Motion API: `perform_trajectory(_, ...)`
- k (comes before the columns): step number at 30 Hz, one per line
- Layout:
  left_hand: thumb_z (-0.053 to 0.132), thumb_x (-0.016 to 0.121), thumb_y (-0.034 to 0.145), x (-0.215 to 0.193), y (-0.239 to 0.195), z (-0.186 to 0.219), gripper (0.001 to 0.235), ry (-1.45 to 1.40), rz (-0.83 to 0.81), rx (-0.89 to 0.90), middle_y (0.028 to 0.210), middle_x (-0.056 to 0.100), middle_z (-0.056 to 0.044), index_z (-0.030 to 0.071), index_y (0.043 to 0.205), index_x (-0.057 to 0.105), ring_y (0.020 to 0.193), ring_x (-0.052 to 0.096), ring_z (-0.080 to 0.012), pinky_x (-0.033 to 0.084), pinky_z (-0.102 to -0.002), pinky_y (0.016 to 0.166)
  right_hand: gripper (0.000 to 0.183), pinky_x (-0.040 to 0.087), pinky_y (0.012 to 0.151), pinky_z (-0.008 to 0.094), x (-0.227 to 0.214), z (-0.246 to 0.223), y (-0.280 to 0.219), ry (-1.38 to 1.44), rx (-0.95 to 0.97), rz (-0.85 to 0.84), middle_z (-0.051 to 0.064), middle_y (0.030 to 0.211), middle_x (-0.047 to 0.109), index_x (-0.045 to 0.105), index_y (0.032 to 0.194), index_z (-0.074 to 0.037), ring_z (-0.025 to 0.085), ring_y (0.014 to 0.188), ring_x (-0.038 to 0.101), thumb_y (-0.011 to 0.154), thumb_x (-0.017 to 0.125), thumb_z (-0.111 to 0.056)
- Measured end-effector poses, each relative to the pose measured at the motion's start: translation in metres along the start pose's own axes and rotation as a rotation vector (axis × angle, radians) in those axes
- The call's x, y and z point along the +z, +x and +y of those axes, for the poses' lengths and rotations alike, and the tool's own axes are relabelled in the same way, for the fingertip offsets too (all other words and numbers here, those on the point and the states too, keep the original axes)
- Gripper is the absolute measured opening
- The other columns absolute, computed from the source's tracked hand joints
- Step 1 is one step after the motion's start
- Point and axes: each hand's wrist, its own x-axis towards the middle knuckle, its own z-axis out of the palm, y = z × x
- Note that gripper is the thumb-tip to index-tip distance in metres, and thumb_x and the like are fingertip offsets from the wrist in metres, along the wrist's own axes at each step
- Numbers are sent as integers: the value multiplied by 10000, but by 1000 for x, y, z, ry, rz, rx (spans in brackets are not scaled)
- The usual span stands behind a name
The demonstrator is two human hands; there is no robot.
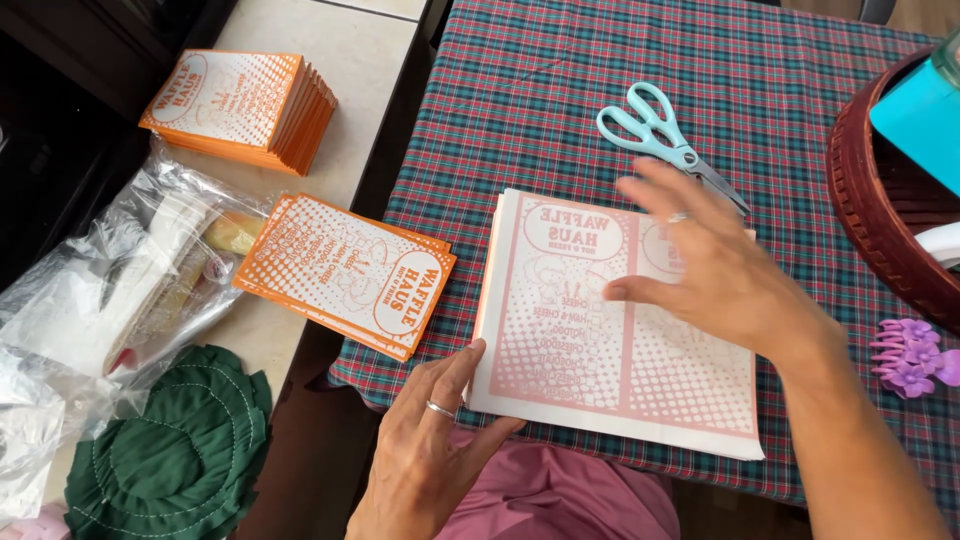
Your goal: Folding the bottom of paper bags and securing them with adhesive tape.
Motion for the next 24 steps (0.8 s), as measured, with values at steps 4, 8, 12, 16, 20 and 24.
perform_trajectory(4,295,889,846,-6,0,-1,742,-73,-29,-52,1288,683,-139,25,1428,517,1093,685,-291,556,-415,990,878,325,1151,479,3,18,-58,-138,-29,309,170,1586,423,432,1538,-38,325,1448,406,788,752,-365)
perform_trajectory(8,244,871,870,-11,2,-2,685,-100,-29,-28,1268,697,-135,27,1421,525,989,693,-273,576,-398,909,994,523,990,388,35,40,-132,-63,210,465,132,1391,653,565,1501,-101,263,1134,684,568,893,-202)
perform_trajectory(12,280,880,855,-15,4,-4,662,-58,-26,36,1194,732,-118,5,1366,563,995,722,-240,574,-375,948,1060,553,974,309,56,42,-166,23,318,420,23,1390,696,593,1457,-155,179,1047,760,461,951,-224)
perform_trajectory(16,252,882,833,-12,3,-4,634,-83,-57,-17,1138,746,-61,51,1359,588,926,714,-181,598,-298,876,992,568,824,294,66,32,-172,-6,718,252,-185,1267,769,611,1434,-409,13,1155,730,519,984,-316)
perform_trajectory(20,208,892,818,-12,7,-2,567,-77,-21,11,1136,760,-65,38,1290,628,924,732,-172,620,-280,882,678,589,642,293,88,29,-172,-121,389,540,-70,1164,789,713,1308,-212,64,1000,756,657,894,-274)
perform_trajectory(24,141,884,849,-9,6,-6,495,-81,14,132,1204,743,-87,14,1261,639,1056,771,-240,634,-328,917,635,590,828,318,96,29,-175,-268,311,547,-38,1230,766,696,1346,-252,109,1060,732,733,840,-339)
